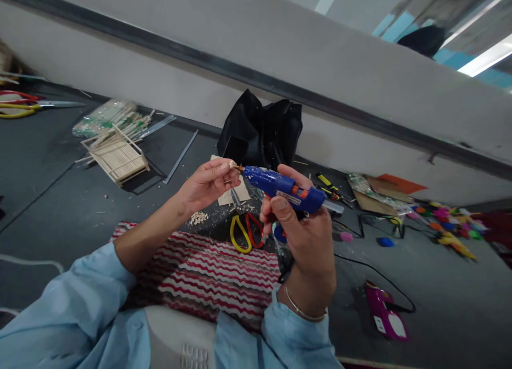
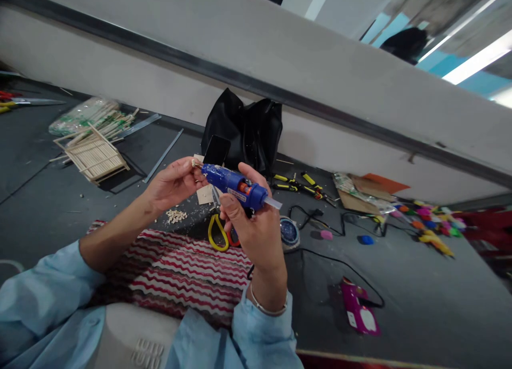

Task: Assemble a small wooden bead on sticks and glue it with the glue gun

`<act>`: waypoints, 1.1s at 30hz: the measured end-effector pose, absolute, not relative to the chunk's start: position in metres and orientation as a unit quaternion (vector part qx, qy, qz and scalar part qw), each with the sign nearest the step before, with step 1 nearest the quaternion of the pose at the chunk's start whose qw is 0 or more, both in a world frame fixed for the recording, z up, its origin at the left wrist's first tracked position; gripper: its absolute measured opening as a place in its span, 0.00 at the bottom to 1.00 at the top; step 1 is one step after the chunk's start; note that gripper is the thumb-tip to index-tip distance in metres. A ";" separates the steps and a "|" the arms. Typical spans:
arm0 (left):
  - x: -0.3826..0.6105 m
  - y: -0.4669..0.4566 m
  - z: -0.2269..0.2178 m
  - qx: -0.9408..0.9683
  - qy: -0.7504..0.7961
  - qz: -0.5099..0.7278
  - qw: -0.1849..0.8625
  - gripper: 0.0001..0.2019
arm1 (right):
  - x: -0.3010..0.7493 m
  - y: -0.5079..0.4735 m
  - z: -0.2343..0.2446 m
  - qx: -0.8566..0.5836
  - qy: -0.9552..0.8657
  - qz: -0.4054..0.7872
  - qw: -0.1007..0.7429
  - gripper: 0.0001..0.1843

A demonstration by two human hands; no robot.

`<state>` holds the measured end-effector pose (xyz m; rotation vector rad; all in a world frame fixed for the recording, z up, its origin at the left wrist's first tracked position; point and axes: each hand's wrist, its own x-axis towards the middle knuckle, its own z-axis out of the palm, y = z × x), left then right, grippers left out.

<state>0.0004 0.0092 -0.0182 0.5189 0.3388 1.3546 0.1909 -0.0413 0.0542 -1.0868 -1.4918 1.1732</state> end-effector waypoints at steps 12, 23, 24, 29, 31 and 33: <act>0.000 0.010 -0.020 0.250 0.161 0.612 0.733 0.06 | 0.193 -0.041 0.053 -0.442 -0.613 0.470 0.456 0.33; 0.000 0.011 -0.020 0.257 0.160 0.611 0.731 0.06 | 0.193 -0.039 0.054 -0.450 -0.630 0.450 0.445 0.31; 0.000 0.011 -0.020 0.256 0.162 0.611 0.731 0.06 | 0.193 -0.039 0.054 -0.452 -0.630 0.448 0.444 0.31; 0.001 0.010 -0.021 0.253 0.164 0.612 0.731 0.07 | 0.193 -0.039 0.054 -0.451 -0.630 0.451 0.443 0.31; 0.001 0.011 -0.021 0.254 0.163 0.610 0.733 0.08 | 0.193 -0.039 0.054 -0.450 -0.633 0.447 0.444 0.30; 0.001 0.011 -0.022 0.257 0.158 0.609 0.733 0.10 | 0.193 -0.039 0.054 -0.451 -0.637 0.441 0.443 0.29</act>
